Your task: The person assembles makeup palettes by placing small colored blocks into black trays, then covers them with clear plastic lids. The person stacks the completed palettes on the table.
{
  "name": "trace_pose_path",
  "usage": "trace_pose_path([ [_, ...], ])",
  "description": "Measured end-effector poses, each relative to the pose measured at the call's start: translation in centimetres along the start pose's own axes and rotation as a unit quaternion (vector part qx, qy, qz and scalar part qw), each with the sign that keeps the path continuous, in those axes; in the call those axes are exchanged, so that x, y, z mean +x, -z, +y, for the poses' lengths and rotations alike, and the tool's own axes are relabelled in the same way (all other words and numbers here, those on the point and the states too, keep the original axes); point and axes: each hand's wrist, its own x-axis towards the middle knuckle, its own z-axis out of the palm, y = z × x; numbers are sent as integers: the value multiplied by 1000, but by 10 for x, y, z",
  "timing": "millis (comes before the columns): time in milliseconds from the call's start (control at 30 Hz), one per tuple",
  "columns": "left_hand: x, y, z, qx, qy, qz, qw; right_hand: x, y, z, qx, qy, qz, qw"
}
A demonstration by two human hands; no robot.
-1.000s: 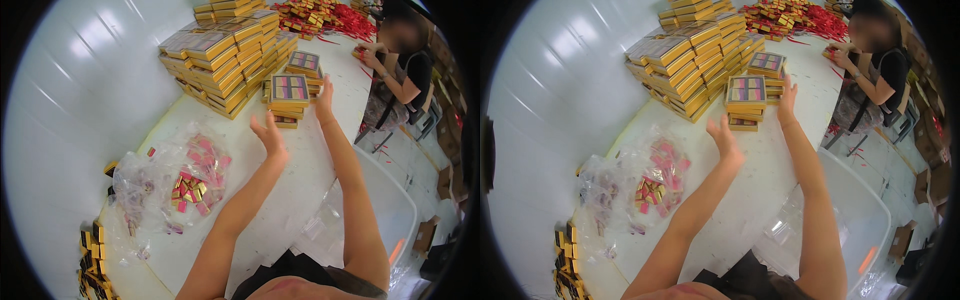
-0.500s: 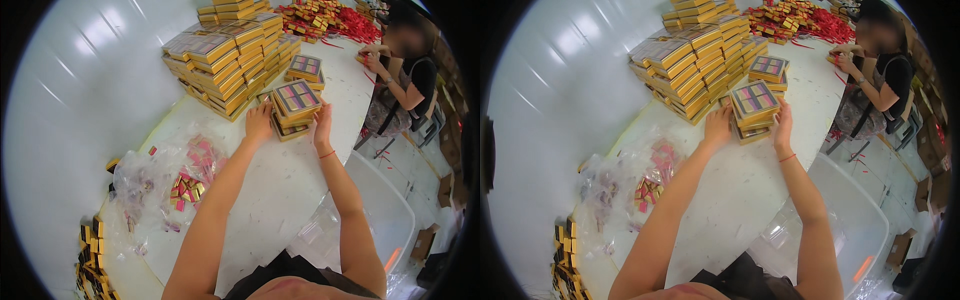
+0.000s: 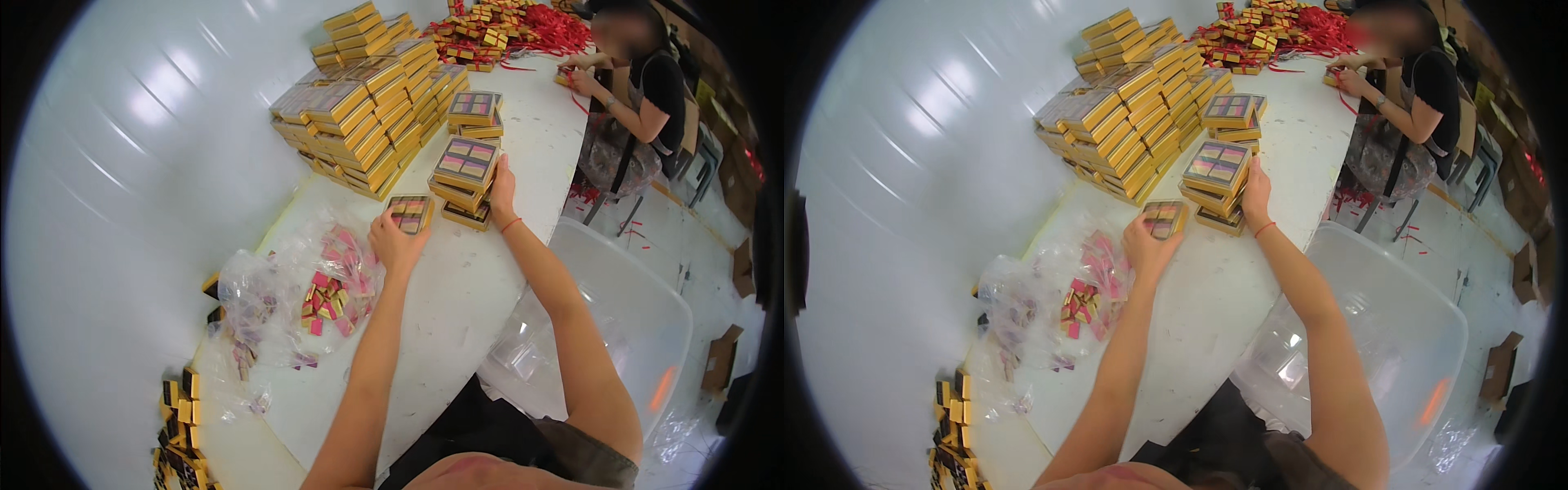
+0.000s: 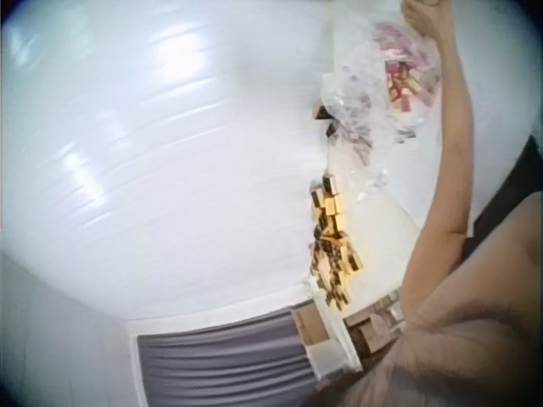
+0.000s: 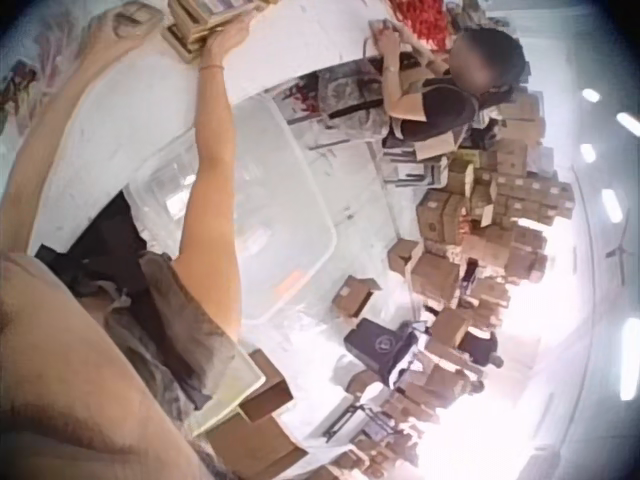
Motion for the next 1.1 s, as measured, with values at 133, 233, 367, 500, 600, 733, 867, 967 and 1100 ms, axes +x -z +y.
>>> trace_pose_path([
  [133, -27, 39, -2, -112, -7, 48, 993, -16, -18, 4, -74, 39, 108, 991],
  [233, -56, 78, 4, -189, 30, 56, 980, -10, -35, 15, -201, 34, 140, 969],
  [367, -108, 109, 2, -304, -25, 13, 952, 10, -89, 41, -281, 49, 195, 938],
  [500, -136, 114, 12, -338, -4, -74, 938, 41, -131, 57, -222, 81, 243, 941],
  [600, -141, 117, 2, -311, 24, -104, 944, 44, -128, 51, -70, 48, 189, 978],
  [733, -124, 87, -2, -419, 66, -115, 898, 10, -71, 48, -76, 42, 58, 995],
  [867, -107, 38, 15, -187, 12, -35, 982, -130, 5, -37, 25, -256, -259, 931],
  [967, -106, -9, 39, -146, -138, -102, 974, -154, 46, -59, 24, -228, -275, 934],
  [1100, -111, 13, 59, -213, -143, -223, 940, -72, 81, -48, -29, -109, -52, 992],
])
